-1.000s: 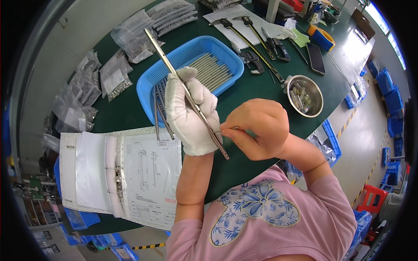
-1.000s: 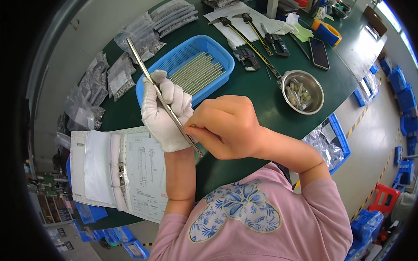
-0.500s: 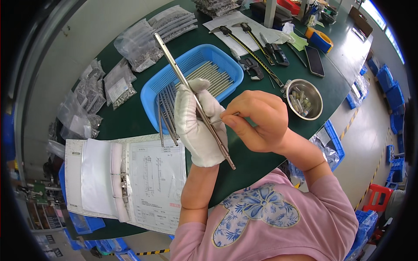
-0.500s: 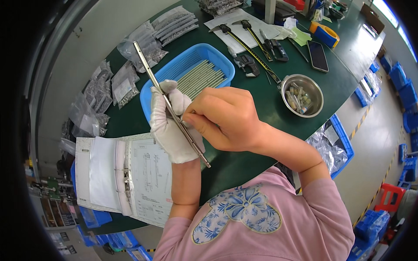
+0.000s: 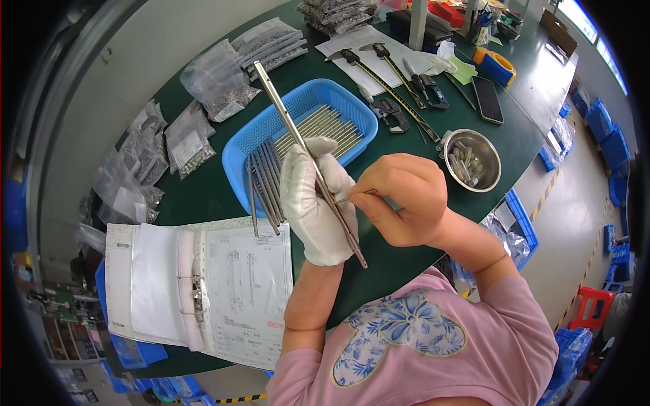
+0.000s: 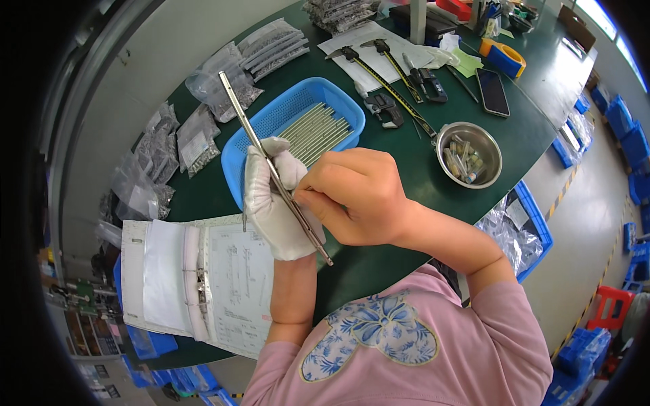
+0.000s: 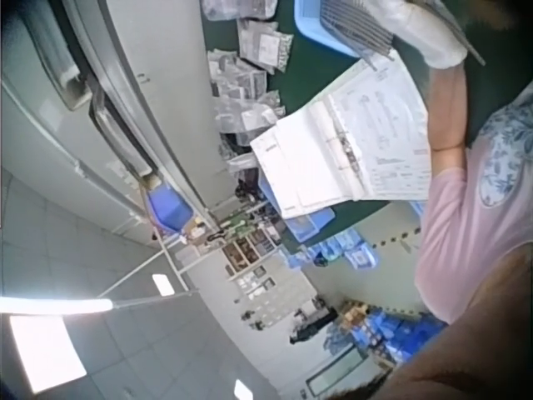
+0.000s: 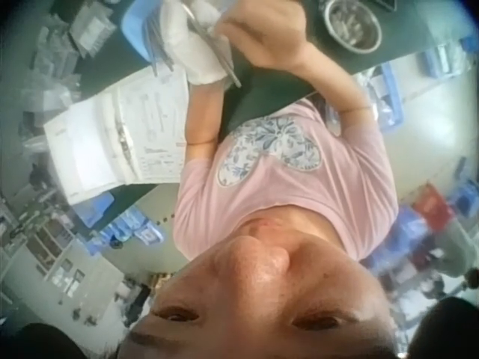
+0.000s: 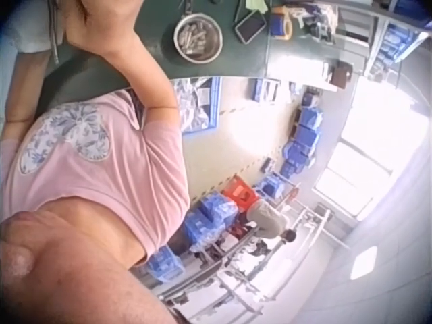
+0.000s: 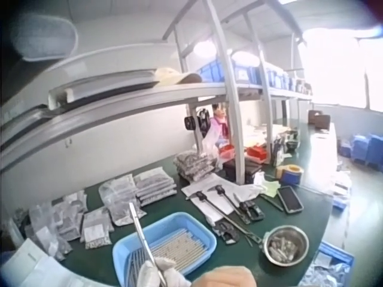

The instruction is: The worker is assembling hardware by inserting small pins into metal tubes at a manufacturing workstation.

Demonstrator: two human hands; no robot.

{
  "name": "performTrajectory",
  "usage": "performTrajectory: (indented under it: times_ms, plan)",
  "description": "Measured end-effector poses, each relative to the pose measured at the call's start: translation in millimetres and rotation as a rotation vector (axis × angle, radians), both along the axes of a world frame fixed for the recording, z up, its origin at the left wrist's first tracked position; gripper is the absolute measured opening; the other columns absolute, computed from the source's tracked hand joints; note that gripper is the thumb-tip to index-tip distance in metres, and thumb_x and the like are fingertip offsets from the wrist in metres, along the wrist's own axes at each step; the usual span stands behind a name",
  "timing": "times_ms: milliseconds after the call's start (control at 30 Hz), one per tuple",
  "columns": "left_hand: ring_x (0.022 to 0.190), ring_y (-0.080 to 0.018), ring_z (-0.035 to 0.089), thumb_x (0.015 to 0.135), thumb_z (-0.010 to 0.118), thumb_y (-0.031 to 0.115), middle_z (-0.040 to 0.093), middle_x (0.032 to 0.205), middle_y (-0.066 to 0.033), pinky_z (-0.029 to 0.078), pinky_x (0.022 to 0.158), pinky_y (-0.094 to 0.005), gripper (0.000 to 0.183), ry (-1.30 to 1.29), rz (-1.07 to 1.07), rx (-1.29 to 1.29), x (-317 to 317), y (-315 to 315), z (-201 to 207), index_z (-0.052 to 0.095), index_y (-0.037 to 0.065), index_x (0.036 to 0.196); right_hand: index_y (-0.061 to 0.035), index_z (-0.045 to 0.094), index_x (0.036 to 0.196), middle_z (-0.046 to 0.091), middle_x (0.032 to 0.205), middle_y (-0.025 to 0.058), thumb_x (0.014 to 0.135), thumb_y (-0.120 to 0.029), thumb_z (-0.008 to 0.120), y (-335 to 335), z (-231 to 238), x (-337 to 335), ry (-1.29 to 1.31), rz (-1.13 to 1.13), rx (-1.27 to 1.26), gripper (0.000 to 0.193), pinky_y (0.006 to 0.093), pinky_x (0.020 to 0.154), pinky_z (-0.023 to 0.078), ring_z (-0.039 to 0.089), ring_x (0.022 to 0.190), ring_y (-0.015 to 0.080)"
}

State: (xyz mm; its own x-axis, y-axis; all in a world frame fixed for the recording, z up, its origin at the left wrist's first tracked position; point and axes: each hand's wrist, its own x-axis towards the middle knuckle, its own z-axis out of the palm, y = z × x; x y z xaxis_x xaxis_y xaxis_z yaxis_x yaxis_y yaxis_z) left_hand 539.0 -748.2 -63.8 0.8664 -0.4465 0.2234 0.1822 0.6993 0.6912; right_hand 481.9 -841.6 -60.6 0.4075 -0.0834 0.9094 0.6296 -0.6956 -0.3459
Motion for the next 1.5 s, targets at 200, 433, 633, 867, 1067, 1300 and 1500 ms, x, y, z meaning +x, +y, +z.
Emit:
performTrajectory:
  times_ms: [200,433,633,867,1067,1300,1500]
  plan:
    - [0.044,-0.0040,0.028,0.092,0.035,0.025,0.036,0.055,0.0022,0.023,0.039,-0.0168,0.032,0.042,-0.099,0.001,-12,1,5,0.049,-0.004,0.097,0.0019,0.057,0.073,0.057,0.065,0.0088,0.066,0.005,0.060,-15,18,-9,0.060,0.001,-0.024,0.008,0.0238,0.046,0.041,0.053,0.052,0.0167]
    - [0.043,-0.0032,0.029,0.091,0.035,0.026,0.036,0.055,0.0029,0.024,0.039,-0.0161,0.034,0.061,-0.110,0.023,-16,0,4,0.049,-0.004,0.098,-0.0029,0.054,0.068,0.053,0.061,0.0061,0.063,0.003,0.062,-14,18,7,-0.058,-0.051,0.024,0.011,0.0254,0.042,0.039,0.050,0.047,0.0189]
    - [0.043,-0.0033,0.029,0.091,0.036,0.027,0.037,0.055,0.0030,0.024,0.040,-0.0158,0.035,0.030,-0.159,-0.055,-12,-1,0,0.049,-0.005,0.098,0.0005,0.057,0.073,0.058,0.067,0.0088,0.068,0.001,0.062,-15,16,5,-0.020,-0.037,-0.029,0.008,0.0250,0.046,0.042,0.054,0.053,0.0184]
    - [0.045,-0.0017,0.031,0.090,0.039,0.026,0.040,0.056,0.0037,0.024,0.041,-0.0150,0.034,-0.051,0.030,0.092,-15,-2,2,0.050,-0.005,0.098,-0.0011,0.058,0.075,0.058,0.065,0.0088,0.062,-0.002,0.065,-11,14,4,-0.155,-0.179,-0.198,0.015,0.0252,0.044,0.041,0.053,0.049,0.0182]
    - [0.047,-0.0012,0.033,0.090,0.040,0.026,0.041,0.056,0.0033,0.024,0.042,-0.0148,0.034,-0.016,-0.034,0.041,-16,-3,1,0.050,-0.005,0.100,-0.0044,0.056,0.070,0.053,0.060,0.0046,0.060,-0.003,0.066,-10,9,8,-0.244,-0.165,-0.112,0.013,0.0265,0.040,0.038,0.049,0.045,0.0180]
    - [0.044,-0.0044,0.033,0.090,0.040,0.027,0.039,0.054,0.0015,0.024,0.041,-0.0176,0.035,-0.131,-0.059,0.106,-22,1,2,0.051,-0.005,0.098,-0.0005,0.056,0.070,0.054,0.060,0.0063,0.066,0.004,0.062,-24,30,1,-0.080,-0.025,0.114,0.008,0.0240,0.042,0.038,0.050,0.047,0.0162]
    - [0.043,-0.0055,0.032,0.089,0.041,0.029,0.038,0.051,0.0009,0.023,0.040,-0.0192,0.036,-0.173,-0.133,0.126,-29,0,1,0.052,-0.005,0.095,0.0037,0.056,0.078,0.059,0.069,0.0096,0.075,0.000,0.058,-33,35,2,-0.116,-0.083,0.054,0.005,0.0211,0.051,0.042,0.055,0.057,0.0138]
